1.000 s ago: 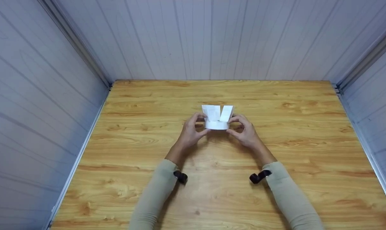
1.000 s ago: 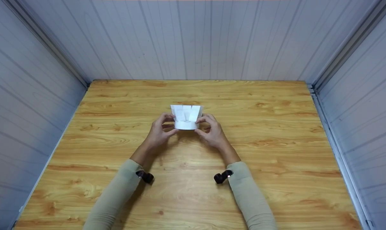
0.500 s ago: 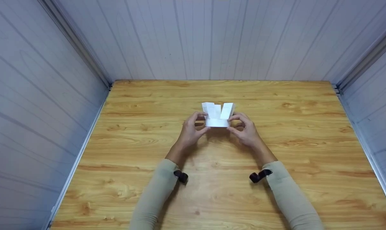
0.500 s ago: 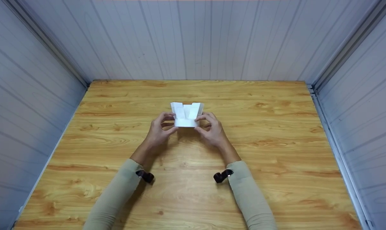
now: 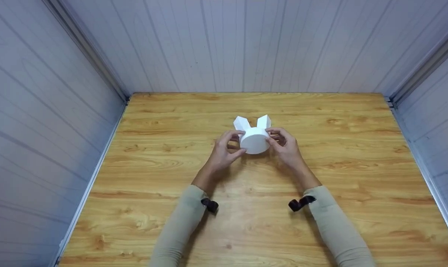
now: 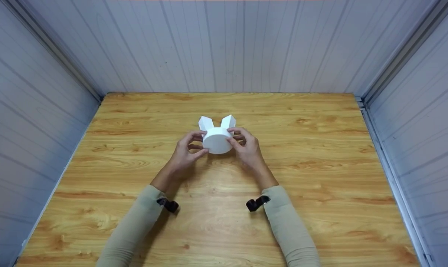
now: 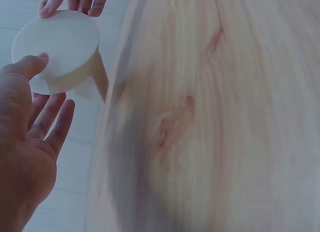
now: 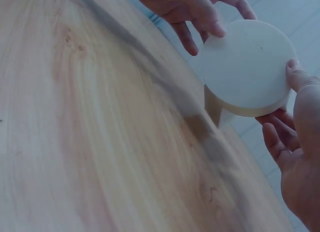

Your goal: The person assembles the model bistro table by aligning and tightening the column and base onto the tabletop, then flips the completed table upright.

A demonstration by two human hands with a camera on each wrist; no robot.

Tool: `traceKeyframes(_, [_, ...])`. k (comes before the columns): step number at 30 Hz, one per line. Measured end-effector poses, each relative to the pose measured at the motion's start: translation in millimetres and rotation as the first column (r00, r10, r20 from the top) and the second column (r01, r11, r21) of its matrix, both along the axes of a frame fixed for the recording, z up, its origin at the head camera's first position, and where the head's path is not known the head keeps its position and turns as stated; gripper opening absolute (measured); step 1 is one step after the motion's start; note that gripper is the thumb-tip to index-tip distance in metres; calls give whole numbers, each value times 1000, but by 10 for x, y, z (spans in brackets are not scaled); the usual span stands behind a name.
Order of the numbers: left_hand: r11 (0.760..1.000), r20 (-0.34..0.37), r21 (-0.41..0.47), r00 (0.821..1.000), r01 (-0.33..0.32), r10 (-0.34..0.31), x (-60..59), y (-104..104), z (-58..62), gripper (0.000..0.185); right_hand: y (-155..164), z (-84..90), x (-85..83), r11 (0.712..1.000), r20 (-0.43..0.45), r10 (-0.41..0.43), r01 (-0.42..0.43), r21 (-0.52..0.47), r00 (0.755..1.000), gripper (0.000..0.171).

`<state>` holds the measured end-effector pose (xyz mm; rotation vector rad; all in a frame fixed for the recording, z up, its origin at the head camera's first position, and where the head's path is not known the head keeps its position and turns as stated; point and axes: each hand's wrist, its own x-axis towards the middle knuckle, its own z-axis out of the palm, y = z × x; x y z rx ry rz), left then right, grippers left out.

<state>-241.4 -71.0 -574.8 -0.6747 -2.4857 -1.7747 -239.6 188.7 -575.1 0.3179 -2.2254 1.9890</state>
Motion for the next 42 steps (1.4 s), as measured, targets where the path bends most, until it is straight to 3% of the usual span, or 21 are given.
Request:
traceKeyframes(8, [999,-35,-9,999,39,-39,-21,6,11,63,56,93,-22,1000,51,25,-26,11,998,33])
traceKeyframes(14, [996,31,92,1000,-1,-2,-17,35,64,63,118,168,-22,982,52,167,-171,79,985,67])
traceKeyframes(18, [989,65,150,998,-10,0,-19,56,97,61,126,207,-25,974,43,198,-202,104,979,79])
traceKeyframes(24, [975,118,219,993,-30,4,-32,60,113,57,112,218,-27,979,43,185,-188,81,982,76])
traceKeyframes(28, [975,159,218,987,-29,-6,-40,50,96,57,107,194,-23,980,57,182,-186,74,982,73])
traceKeyframes(34, [983,232,184,973,-26,-18,-53,18,57,64,95,129,-18,982,72,173,-178,69,982,71])
traceKeyframes(42, [995,267,93,964,-23,-3,-82,13,12,64,104,43,-22,978,102,157,-169,122,982,67])
